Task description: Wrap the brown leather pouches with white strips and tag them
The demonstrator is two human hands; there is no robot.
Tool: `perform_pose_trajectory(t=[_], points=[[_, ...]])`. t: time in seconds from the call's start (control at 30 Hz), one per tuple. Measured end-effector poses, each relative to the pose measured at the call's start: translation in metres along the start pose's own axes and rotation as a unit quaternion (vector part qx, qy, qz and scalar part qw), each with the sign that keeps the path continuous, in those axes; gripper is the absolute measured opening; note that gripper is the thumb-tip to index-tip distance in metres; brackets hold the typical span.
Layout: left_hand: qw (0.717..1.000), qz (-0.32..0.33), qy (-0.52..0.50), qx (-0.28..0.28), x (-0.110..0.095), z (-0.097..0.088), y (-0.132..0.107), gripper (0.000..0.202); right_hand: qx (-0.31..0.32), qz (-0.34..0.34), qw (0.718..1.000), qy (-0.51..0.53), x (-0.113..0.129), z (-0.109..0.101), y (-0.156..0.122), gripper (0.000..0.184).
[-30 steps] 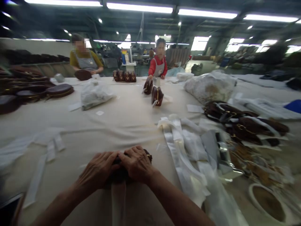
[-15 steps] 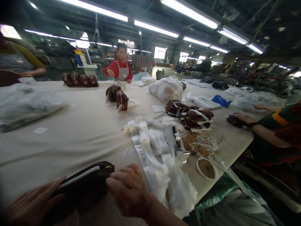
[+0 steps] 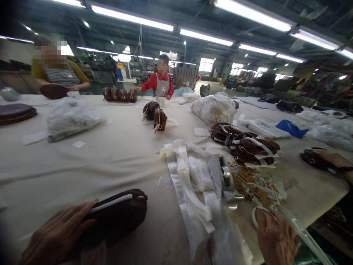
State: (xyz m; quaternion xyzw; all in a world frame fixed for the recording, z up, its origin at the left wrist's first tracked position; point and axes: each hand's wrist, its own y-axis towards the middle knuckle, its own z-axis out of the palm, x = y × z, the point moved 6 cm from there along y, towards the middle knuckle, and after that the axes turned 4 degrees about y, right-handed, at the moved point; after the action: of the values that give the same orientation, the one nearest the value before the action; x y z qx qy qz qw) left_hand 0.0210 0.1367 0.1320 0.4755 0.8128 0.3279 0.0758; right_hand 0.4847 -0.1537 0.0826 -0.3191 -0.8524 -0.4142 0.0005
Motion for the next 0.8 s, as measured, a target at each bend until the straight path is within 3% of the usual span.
perform_pose_trajectory(t=[0.07, 0.13, 0.23, 0.33, 0.43, 0.53, 0.67, 0.8], points=[[1.0, -0.001, 0.002, 0.003, -0.003, -0.002, 0.003, 0.034, -0.011, 0.006, 1.0, 0.023, 0.036, 0.0, 0.012, 0.055], [1.0, -0.004, 0.004, 0.004, -0.005, -0.003, 0.005, 0.032, 0.024, 0.027, 0.993, 0.113, 0.08, 0.015, 0.027, 0.061], [1.0, -0.024, 0.005, 0.0, -0.007, -0.006, 0.007, 0.031, 0.173, 0.072, 0.97, 0.153, 0.142, 0.07, 0.046, 0.064], [0.999, -0.037, 0.0, 0.006, -0.008, -0.006, 0.008, 0.031, 0.276, 0.087, 0.947, 0.139, 0.182, 0.133, 0.065, 0.051], [0.999, -0.042, -0.006, -0.005, -0.008, -0.006, 0.007, 0.031, 0.341, 0.121, 0.927, 0.099, 0.195, 0.186, 0.084, 0.039], [0.999, -0.048, -0.014, -0.018, -0.008, -0.005, 0.005, 0.031, 0.403, 0.141, 0.902, 0.067, 0.195, 0.22, 0.093, 0.035], [0.997, -0.065, -0.028, -0.019, -0.008, -0.003, 0.003, 0.031, 0.458, 0.133, 0.876, 0.078, 0.191, 0.239, 0.093, 0.028], [0.997, -0.063, -0.026, -0.022, -0.009, -0.004, 0.005, 0.032, 0.448, 0.11, 0.877, 0.131, 0.184, 0.242, 0.094, 0.025]])
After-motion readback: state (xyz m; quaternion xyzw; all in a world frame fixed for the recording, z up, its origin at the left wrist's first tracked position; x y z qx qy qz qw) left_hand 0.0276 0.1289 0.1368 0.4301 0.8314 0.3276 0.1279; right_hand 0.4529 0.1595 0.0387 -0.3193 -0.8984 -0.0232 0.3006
